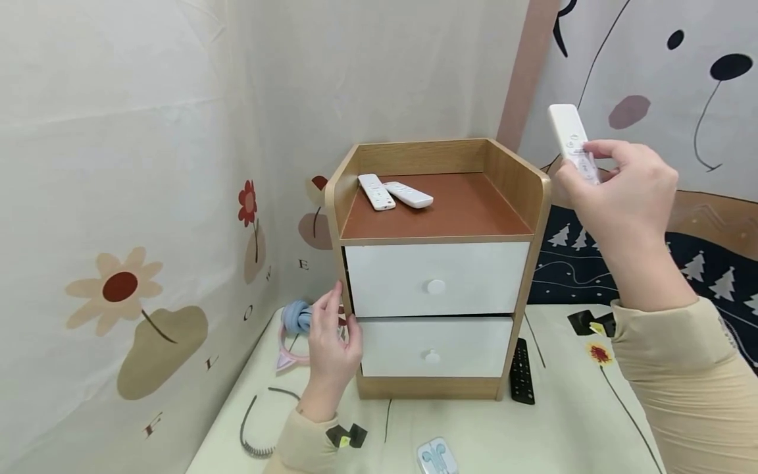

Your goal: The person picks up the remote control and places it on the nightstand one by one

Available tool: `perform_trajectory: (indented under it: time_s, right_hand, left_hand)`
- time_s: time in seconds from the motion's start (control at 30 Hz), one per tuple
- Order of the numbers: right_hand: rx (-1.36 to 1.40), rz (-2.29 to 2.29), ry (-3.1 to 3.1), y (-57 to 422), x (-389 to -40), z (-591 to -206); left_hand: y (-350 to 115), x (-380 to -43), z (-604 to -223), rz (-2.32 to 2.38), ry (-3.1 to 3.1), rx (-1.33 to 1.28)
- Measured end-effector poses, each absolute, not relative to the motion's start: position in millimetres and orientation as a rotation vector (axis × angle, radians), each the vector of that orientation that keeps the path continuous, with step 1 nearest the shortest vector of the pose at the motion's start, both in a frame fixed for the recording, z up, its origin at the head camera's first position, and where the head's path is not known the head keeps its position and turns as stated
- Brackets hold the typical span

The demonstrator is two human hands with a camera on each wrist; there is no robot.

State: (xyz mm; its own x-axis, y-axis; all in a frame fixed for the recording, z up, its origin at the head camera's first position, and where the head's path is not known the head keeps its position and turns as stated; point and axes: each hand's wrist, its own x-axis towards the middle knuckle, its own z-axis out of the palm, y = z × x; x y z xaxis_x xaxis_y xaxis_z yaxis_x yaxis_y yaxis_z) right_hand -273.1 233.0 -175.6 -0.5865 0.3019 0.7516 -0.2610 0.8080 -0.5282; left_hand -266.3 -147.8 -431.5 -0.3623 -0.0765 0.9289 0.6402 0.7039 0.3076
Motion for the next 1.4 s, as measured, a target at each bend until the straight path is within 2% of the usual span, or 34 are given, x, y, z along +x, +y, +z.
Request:
perform_trajectory:
  time_s: [0.33, 0.73, 1.4]
  right_hand:
    - [0.179, 0.708, -1.986, 192, -267, -171]
    - [0.27, 0.648, -2.129, 150, -273, -176]
    - [0.24, 0.58, -2.526, 131, -312, -174]
  left_hand:
    - [-146, -267, -431, -0.821, -1.784, -0.444]
    - [-142, -267, -430, -0.826, -1.786, -0.442]
    - [-139, -259, -426, -0.834, -1.809, -0.438]
